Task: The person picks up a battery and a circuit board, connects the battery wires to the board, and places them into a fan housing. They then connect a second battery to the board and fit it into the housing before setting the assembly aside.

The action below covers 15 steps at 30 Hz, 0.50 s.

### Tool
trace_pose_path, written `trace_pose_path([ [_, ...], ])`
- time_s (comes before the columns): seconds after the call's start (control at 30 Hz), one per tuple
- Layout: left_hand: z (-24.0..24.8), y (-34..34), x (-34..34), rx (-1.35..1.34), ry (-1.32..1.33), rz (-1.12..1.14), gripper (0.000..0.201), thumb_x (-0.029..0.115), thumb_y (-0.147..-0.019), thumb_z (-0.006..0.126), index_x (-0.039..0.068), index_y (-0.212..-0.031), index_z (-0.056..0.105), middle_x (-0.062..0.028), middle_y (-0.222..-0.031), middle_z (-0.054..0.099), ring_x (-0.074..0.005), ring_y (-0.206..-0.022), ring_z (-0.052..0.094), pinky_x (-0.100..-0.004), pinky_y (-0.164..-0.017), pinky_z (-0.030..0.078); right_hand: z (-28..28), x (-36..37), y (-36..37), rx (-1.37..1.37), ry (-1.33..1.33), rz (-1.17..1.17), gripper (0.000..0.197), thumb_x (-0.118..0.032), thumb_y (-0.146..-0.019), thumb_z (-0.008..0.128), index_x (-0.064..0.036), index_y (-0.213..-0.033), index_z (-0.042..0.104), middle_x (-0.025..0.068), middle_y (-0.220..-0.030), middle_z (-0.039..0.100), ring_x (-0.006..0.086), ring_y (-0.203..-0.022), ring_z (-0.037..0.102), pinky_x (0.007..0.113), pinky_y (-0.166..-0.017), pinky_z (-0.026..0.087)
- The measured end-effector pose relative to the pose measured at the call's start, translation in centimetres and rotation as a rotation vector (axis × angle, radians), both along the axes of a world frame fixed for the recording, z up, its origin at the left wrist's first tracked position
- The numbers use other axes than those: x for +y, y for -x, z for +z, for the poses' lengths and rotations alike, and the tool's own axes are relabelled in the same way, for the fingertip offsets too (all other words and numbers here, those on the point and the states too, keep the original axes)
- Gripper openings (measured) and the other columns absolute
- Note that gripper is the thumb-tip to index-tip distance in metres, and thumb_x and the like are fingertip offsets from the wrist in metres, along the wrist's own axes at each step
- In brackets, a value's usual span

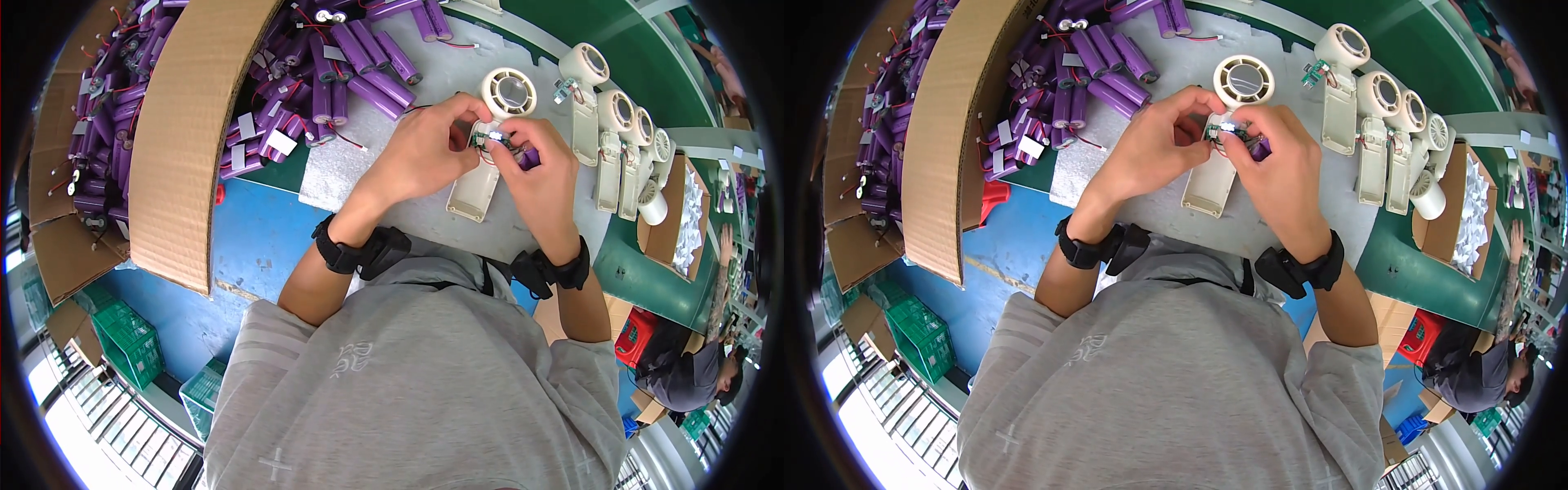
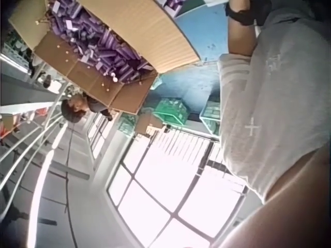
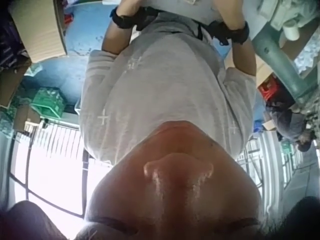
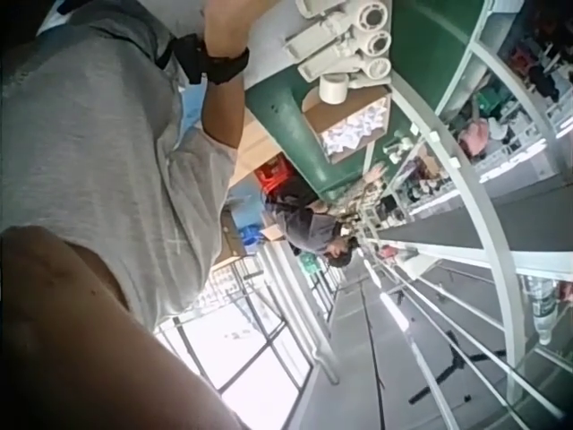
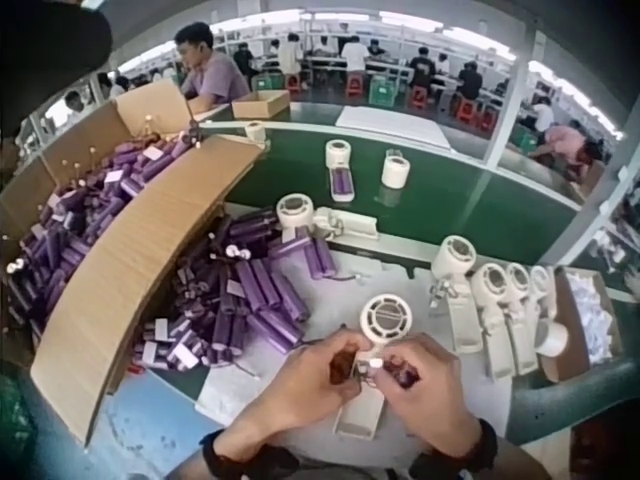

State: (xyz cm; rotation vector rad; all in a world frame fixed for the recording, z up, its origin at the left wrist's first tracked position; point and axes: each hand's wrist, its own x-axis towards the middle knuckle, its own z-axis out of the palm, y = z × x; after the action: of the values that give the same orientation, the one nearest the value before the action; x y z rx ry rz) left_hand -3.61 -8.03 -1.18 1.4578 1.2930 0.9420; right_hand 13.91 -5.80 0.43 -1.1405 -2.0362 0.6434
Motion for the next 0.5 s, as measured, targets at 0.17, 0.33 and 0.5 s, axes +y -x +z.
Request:
trace_pose_path([
  [0.17,0.11,-0.03,-0.18,-0.005,-0.011,0.01,0.039,-0.002,-0.076,0.063,0.004,-0.114,0.057,-0.0054,-0.104,0.067,-0.0114,-0.076,0.061,-0.0277,-0.07,0.051,0.3,-0.33,0.08,-0.028,-0.004,-0.003,0.016,-0.006,-0.079,0.074,-0.001,-0.09,0.065,0.0064,-0.078,0.062,0.0136,-0.061,0.053,0.027,-0.055,0.042],
  [0.33,-0.13,-0.34,-0.18,0.022,-0.022,0.013,0.04,-0.001,-0.077,0.065,0.004,-0.115,0.057,-0.0051,-0.102,0.068,-0.0109,-0.074,0.061,-0.0273,-0.069,0.051,0.13,-0.32,-0.03,-0.026,0.013,-0.019,0.015,-0.006,-0.079,0.074,-0.0005,-0.09,0.064,0.0071,-0.076,0.062,0.0136,-0.06,0.052,0.028,-0.055,0.042],
  [0.5,-0.23,-0.11,-0.33,-0.102,0.083,-0.011,0.033,0.0,-0.081,0.066,0.004,-0.114,0.062,-0.0056,-0.099,0.07,-0.0111,-0.073,0.062,-0.0286,-0.069,0.051,0.54,-0.22,-0.22,-0.048,0.061,-0.014,0.015,-0.008,-0.08,0.074,-0.0005,-0.088,0.064,0.0059,-0.075,0.062,0.0103,-0.06,0.052,0.027,-0.054,0.041],
])
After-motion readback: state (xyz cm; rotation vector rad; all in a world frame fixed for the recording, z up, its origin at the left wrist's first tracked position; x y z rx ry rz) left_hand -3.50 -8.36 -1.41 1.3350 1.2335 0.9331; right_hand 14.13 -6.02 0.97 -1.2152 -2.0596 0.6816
